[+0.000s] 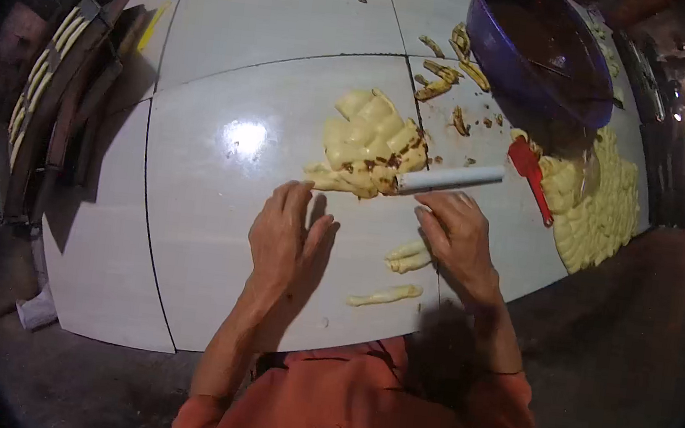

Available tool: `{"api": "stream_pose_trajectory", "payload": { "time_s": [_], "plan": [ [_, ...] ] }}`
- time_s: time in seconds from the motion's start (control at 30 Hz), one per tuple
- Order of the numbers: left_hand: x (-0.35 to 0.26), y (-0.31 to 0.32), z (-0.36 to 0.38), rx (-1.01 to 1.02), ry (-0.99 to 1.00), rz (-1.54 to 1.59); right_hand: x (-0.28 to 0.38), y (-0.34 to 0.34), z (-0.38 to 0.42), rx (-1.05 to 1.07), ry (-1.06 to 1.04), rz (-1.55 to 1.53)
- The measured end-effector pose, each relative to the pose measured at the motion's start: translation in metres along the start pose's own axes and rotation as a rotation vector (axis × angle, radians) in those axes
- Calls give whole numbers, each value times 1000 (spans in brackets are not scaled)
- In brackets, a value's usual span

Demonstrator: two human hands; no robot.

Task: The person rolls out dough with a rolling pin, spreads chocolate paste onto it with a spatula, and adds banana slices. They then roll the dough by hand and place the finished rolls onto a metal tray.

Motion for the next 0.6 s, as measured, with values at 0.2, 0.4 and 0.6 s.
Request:
{"api": "stream_pose_trajectory", "payload": {
  "time_s": [0.2, 0.4, 0.6],
  "plan": [
    [14, 2, -52, -89, -7, -32, -59, 5, -101, 63, -1, -46],
    [30, 9, -123, -74, -85, 3, -76, 19, -193, 274, -29, -40],
    [20, 10, -151, 62, -253, 37, -72, 34, -227, 445, -348, 110]
  ]
}}
Point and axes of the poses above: each hand's wrist, its own z-axis away from the middle knuckle, its own y-axis out of the palm, x = y × z, the point moved 1 cm from there along -z, towards the middle knuckle, and after that the axes turned 13 degrees about x, right-handed, at the moved point
